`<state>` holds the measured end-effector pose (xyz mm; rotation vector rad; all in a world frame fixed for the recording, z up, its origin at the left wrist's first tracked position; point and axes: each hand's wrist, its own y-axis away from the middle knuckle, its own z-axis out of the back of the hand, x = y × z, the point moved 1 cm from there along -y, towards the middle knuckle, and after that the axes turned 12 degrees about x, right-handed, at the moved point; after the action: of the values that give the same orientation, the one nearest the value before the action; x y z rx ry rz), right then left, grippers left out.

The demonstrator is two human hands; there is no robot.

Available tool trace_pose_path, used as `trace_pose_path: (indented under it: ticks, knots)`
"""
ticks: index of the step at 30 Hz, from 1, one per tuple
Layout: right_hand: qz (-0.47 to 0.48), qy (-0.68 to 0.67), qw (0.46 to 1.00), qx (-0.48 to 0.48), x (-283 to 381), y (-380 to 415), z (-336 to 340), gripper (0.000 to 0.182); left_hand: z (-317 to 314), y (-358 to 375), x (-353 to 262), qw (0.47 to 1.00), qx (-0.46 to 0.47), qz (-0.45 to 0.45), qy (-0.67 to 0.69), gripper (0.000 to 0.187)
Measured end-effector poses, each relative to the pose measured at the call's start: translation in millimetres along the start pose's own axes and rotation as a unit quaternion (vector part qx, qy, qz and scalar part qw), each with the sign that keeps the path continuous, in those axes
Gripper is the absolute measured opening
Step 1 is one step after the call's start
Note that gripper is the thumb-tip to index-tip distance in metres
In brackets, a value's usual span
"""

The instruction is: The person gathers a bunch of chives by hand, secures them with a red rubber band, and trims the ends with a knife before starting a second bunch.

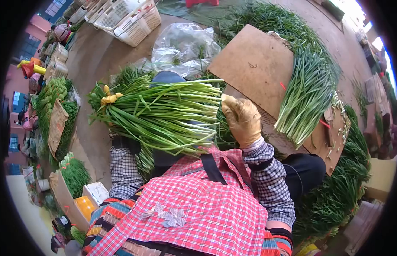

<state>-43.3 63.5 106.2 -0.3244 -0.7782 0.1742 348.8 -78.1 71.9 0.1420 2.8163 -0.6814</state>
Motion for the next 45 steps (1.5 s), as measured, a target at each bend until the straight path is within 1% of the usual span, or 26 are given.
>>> trace_pose_path:
  ticks: [3, 4, 6, 7, 8, 10, 11, 13, 16, 17, 18, 20, 21, 22, 24, 27, 30, 33, 35, 38, 39, 40, 42, 43, 44, 45]
  knots:
    - [0.107, 0.036, 0.993, -0.027, 7.3, -26.0, -8.5, 0.024, 15.2, -1.2, -4.3, 1.0, 0.011, 0.013, 0.01, 0.044]
    - [0.119, 0.048, 0.992, 0.013, 6.2, -35.3, -15.2, 0.024, 18.9, -1.6, -5.8, 1.0, 0.019, 0.019, 0.012, 0.044]
    - [0.095, 0.091, 0.985, 0.107, 25.5, -52.0, -20.4, 0.031, 21.1, -3.8, -7.4, 0.999, 0.035, 0.032, 0.015, 0.045]
    - [0.049, 0.122, 0.975, 0.177, 30.9, -60.3, -25.2, 0.043, 22.0, -6.0, -7.3, 0.998, 0.049, 0.035, 0.013, 0.046]
    - [0.045, 0.157, 0.972, 0.169, 34.1, -66.9, -34.5, 0.046, 21.9, -7.8, -7.6, 0.997, 0.062, 0.037, 0.007, 0.047]
    - [0.016, 0.193, 0.959, 0.206, 41.2, -80.5, -46.9, 0.044, 21.7, -10.5, -7.6, 0.995, 0.086, 0.042, -0.006, 0.047]
    - [0.026, 0.165, 0.968, 0.185, 41.8, -84.2, -50.9, 0.041, 9.3, -10.5, -3.1, 0.998, 0.051, 0.017, -0.038, 0.049]
    - [0.046, 0.109, 0.982, 0.145, 37.2, -89.6, -63.2, 0.036, 6.6, -10.6, -3.5, 0.998, 0.046, 0.016, -0.042, 0.049]
    - [0.031, -0.065, 0.989, 0.129, 22.3, -90.4, -70.7, 0.025, 1.2, -15.1, -3.8, 0.997, 0.075, 0.022, -0.025, 0.048]
    - [-0.003, -0.15, 0.982, 0.116, 19.1, -88.5, -71.1, 0.017, 0.5, -16.1, -3.3, 0.996, 0.08, 0.02, -0.022, 0.048]
    - [-0.011, -0.211, 0.973, 0.097, 15.7, -85.4, -69.4, 0.016, -0.3, -15.6, -2.0, 0.996, 0.083, 0.018, -0.018, 0.047]
    - [-0.109, -0.365, 0.921, 0.081, 14.8, -75.5, -59.3, 0.017, -0.3, -13.4, -0.5, 0.996, 0.083, 0.019, -0.011, 0.047]
    - [-0.131, -0.44, 0.883, 0.098, 11.2, -74.5, -52.6, 0.019, 1.2, -12.8, -0.7, 0.996, 0.081, 0.017, -0.014, 0.047]
    - [-0.139, -0.447, 0.877, 0.104, 10.0, -69.8, -39.9, 0.02, 2.4, -12.8, -1.0, 0.997, 0.079, 0.016, -0.017, 0.047]
    - [-0.059, -0.582, 0.801, 0.132, 8.1, -56.1, -16.6, 0.024, 9.1, -12.4, -2.7, 0.997, 0.075, 0.014, -0.01, 0.048]
    - [-0.113, -0.649, 0.723, 0.208, -26.5, -20.4, 0.7, 0.027, 9.9, -12.6, -1.3, 0.997, 0.078, 0.013, 0.0, 0.049]
    - [-0.129, -0.596, 0.76, 0.226, -42.9, 8.4, 4.2, 0.028, 7.6, -15.6, 2.7, 0.995, 0.097, 0.019, 0.008, 0.048]
    - [-0.098, -0.593, 0.795, 0.078, -36.2, 9.8, -0.5, 0.027, 6.0, -16.7, 3.9, 0.995, 0.098, 0.02, 0.002, 0.047]
    - [-0.101, -0.699, 0.708, -0.008, -20.6, 0.7, 3.8, 0.028, 4.3, -15.6, 5.2, 0.996, 0.09, 0.014, 0.011, 0.047]
    - [-0.035, -0.566, 0.822, 0.046, -12.3, -7.1, 16.5, 0.03, 1.8, -16.5, 6.3, 0.996, 0.087, 0.011, 0.01, 0.047]
    - [-0.056, -0.543, 0.824, 0.152, -1.6, -8.6, 19.8, 0.032, 1.7, -15.4, 5.9, 0.996, 0.085, 0.011, 0.007, 0.047]
    - [-0.109, -0.447, 0.83, 0.316, 9.4, -13.9, 27.0, 0.031, 7.5, -14.1, 3.3, 0.997, 0.075, 0.013, 0.0, 0.047]
    - [-0.201, -0.26, 0.873, 0.361, 23.1, -15.2, -0.6, 0.03, 18.8, -11.8, -0.7, 0.998, 0.06, 0.016, -0.007, 0.047]
    - [-0.138, -0.132, 0.93, 0.315, 21.0, -20.2, -11.4, 0.036, 19.9, -11.1, -0.7, 0.998, 0.055, 0.017, -0.007, 0.047]
    - [-0.116, 0.009, 0.954, 0.276, 18.8, -25.0, -21.8, 0.037, 14.1, -10.9, 1.8, 0.998, 0.057, 0.015, -0.001, 0.048]
    - [-0.098, 0.035, 0.963, 0.247, 15.5, -28.8, -31.7, 0.036, 10.7, -11.7, 3.2, 0.998, 0.06, 0.011, 0.005, 0.048]
